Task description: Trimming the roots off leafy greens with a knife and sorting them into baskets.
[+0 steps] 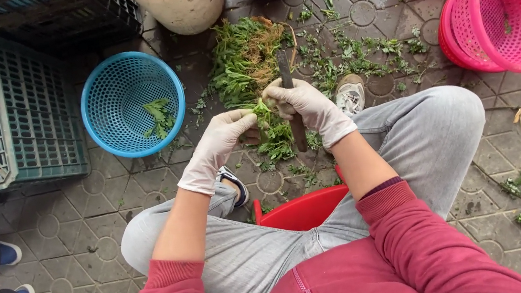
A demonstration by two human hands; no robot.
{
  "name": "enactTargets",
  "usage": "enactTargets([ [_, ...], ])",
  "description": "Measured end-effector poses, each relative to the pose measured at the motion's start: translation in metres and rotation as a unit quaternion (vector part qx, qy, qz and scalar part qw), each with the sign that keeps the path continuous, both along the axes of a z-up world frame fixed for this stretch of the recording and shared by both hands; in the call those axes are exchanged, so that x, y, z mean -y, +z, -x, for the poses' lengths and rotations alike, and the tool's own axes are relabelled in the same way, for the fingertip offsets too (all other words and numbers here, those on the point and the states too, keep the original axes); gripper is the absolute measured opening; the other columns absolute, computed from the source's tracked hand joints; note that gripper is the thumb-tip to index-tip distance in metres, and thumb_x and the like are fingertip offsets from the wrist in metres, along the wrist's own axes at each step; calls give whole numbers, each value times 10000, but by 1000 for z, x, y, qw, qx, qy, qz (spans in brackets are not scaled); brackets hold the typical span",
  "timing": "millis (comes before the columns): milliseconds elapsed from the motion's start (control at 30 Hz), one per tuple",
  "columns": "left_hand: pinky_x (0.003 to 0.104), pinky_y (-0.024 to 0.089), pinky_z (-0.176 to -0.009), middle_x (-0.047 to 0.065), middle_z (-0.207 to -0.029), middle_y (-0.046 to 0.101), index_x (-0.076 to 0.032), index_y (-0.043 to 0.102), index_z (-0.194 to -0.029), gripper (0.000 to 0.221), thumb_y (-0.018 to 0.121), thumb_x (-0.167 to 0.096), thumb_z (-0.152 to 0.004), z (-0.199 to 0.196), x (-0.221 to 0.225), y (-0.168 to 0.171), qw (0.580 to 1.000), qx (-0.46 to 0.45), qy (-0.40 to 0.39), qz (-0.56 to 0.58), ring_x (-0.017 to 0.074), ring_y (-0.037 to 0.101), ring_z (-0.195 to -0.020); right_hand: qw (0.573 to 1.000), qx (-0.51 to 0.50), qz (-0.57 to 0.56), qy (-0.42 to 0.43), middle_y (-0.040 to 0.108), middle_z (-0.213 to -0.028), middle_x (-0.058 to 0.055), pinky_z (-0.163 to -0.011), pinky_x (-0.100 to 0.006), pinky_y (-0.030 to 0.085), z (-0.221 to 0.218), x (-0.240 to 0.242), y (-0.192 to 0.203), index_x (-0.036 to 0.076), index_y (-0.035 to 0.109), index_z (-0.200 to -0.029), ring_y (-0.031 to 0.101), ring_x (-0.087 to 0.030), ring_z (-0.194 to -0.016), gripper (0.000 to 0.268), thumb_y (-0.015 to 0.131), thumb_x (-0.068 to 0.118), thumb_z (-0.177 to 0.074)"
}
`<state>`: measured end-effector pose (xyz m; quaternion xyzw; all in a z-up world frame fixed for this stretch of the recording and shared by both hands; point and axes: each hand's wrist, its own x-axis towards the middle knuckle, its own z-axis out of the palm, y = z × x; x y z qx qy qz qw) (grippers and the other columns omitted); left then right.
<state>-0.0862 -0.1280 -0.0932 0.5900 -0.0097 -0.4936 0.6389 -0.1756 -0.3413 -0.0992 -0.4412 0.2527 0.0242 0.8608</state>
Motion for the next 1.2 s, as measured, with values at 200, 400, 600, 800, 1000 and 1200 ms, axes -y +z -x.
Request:
enactTargets([
  [200,371,720,-720,156,-986,848,-5,801,-1209,298,846,-222,-1009,1,-5,5,998,43,-34,-30,220,844,-815,999,-8,23,28,574,-707,5,-406,-201,352,5,-21,33,5,772,-1151,366,7,-395,297,828,272,-1034],
  [400,307,667,-760,121,-997,852,-26,800,-1245,278,701,-231,-1086,0,-9,17,983,127,-110,-66,178,821,-858,995,4,-21,-98,527,-696,-3,-425,-262,414,3,10,-13,79,741,-1051,385,-70,-424,175,882,167,-996],
  [600,246,606,-802,79,-992,876,-101,833,-1229,267,646,-225,-1084,-13,-9,15,952,186,-216,-109,127,798,-903,995,33,5,-92,588,-806,0,-443,-223,407,5,37,-21,115,723,-1093,363,-22,-433,167,812,255,-1075],
  [800,225,582,-818,41,-1026,879,-100,798,-1274,275,610,-205,-1104,-5,-4,38,948,190,-250,-51,113,807,-965,992,-25,124,-21,665,-934,-8,-414,-181,418,21,13,-17,79,719,-1410,419,20,-465,496,765,443,-1077],
  [1000,240,618,-837,47,-1013,884,-115,824,-1211,230,641,-214,-1113,-16,-2,74,937,201,-285,14,120,805,-952,986,80,83,118,464,-613,81,-439,-180,428,24,-12,29,63,660,-1518,383,4,-451,572,762,394,-1062],
  [1200,313,657,-838,93,-945,882,-122,859,-1130,220,718,-286,-1090,-40,-13,82,935,267,-232,22,177,825,-918,951,21,215,222,630,-591,-104,-299,-372,552,-7,23,-59,113,794,-1131,630,-232,-335,181,796,143,-952],
])
